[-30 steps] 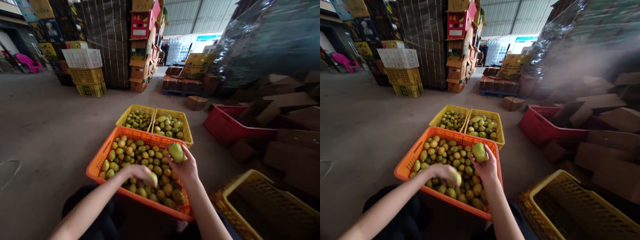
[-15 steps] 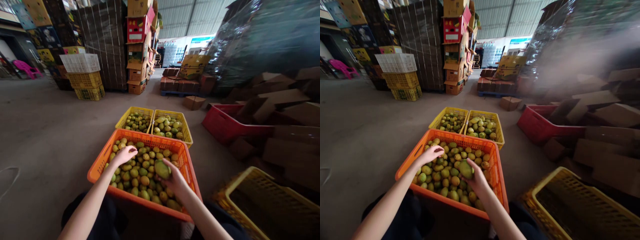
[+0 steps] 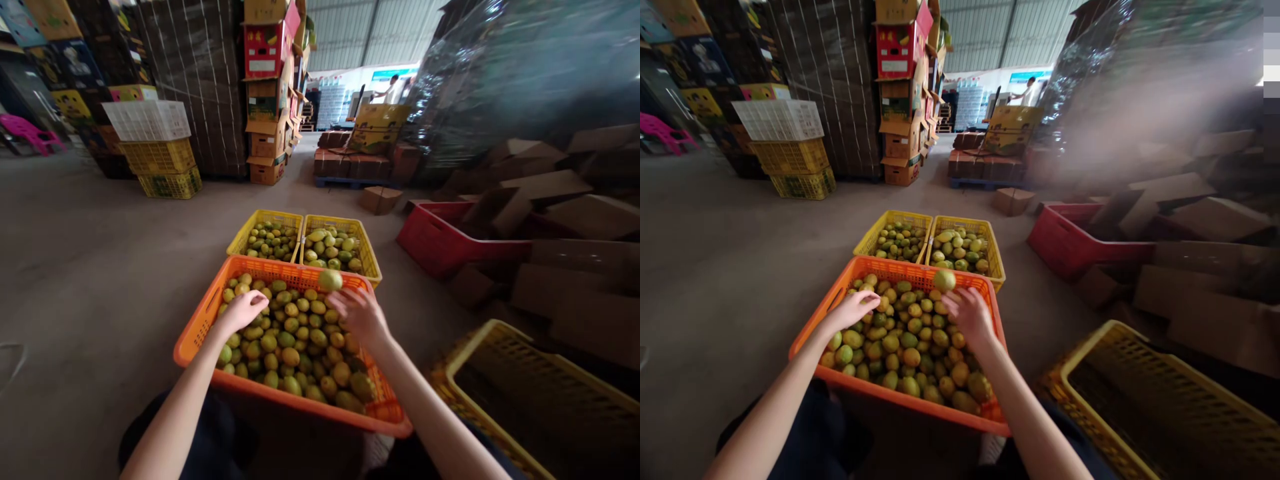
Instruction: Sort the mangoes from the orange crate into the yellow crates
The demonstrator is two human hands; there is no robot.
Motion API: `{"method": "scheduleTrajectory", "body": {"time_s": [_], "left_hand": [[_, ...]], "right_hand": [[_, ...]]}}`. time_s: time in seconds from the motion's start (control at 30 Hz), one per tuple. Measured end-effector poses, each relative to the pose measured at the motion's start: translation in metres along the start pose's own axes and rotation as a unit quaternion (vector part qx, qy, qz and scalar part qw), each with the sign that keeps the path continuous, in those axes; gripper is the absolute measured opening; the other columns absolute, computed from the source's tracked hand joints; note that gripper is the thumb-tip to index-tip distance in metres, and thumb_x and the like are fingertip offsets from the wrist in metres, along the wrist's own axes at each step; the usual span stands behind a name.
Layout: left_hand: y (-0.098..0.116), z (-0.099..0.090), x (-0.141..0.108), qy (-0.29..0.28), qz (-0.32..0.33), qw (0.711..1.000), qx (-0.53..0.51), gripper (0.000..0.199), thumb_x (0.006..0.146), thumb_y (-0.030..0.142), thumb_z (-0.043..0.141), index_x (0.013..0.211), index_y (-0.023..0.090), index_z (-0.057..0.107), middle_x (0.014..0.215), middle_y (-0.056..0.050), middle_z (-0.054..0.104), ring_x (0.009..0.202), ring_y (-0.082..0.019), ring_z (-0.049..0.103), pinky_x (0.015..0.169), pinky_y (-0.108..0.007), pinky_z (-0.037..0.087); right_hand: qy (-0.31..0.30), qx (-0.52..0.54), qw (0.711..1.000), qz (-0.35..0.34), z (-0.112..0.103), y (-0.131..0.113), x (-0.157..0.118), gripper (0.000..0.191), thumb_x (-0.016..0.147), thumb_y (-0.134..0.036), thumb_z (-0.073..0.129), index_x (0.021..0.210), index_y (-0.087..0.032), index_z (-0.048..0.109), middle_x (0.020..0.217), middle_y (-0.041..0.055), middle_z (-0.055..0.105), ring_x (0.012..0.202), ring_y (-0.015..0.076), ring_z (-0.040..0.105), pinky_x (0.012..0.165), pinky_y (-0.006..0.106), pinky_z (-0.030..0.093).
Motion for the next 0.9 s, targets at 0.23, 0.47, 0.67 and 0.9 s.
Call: {"method": "scheduleTrajectory", "body": {"time_s": [0.23,0.47,0.67,0.9], "left_hand": [[-0.003,0.000,0.002,-0.010,-0.023,0.999,0.026,0.032,0.079,0.043,0.049,0.093,0.019,0.065,0.097,-0.008,0.069,0.076,-0.019,0.065,0.073,-0.028,0.048],[0.003,0.004,-0.002,-0.039,-0.028,0.994,0.097,0.033,0.082,0.043,0.046,0.098,0.019,0.063,0.099,-0.006,0.070,0.083,-0.019,0.065,0.074,-0.025,0.046],[-0.007,0.026,0.003,-0.075,-0.074,0.957,0.269,0.033,0.085,0.038,0.044,0.103,0.018,0.063,0.105,-0.009,0.068,0.098,-0.021,0.061,0.084,-0.028,0.043],[-0.058,0.114,0.000,-0.161,-0.204,0.924,0.280,0.022,0.072,0.022,0.062,0.092,0.013,0.066,0.103,-0.014,0.067,0.105,-0.032,0.059,0.084,-0.037,0.045]], "right_hand": [[0.194,0.105,0.972,0.079,-0.033,-0.026,0.011,0.028,0.079,-0.013,0.034,0.100,-0.015,0.053,0.084,0.0119,0.066,0.074,0.0201,0.069,0.055,0.030,0.057],[0.177,0.107,0.970,0.131,-0.017,-0.005,-0.003,0.025,0.079,-0.011,0.039,0.099,-0.016,0.054,0.083,0.0101,0.066,0.070,0.0202,0.068,0.052,0.029,0.055],[0.178,0.105,0.970,0.132,-0.018,-0.012,-0.009,0.024,0.077,-0.007,0.042,0.094,-0.017,0.056,0.078,0.0085,0.067,0.065,0.0179,0.066,0.049,0.025,0.052],[0.159,0.111,0.968,0.161,0.000,-0.013,-0.018,0.020,0.077,-0.005,0.041,0.086,-0.016,0.055,0.067,0.0066,0.066,0.051,0.0144,0.061,0.044,0.022,0.048]]}}
Point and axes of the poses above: each hand's wrist, its own x-axis towards the middle knuckle, its own z-axis out of the palm, y = z × x, the point moved 2 cm from there along x, towards the middle knuckle
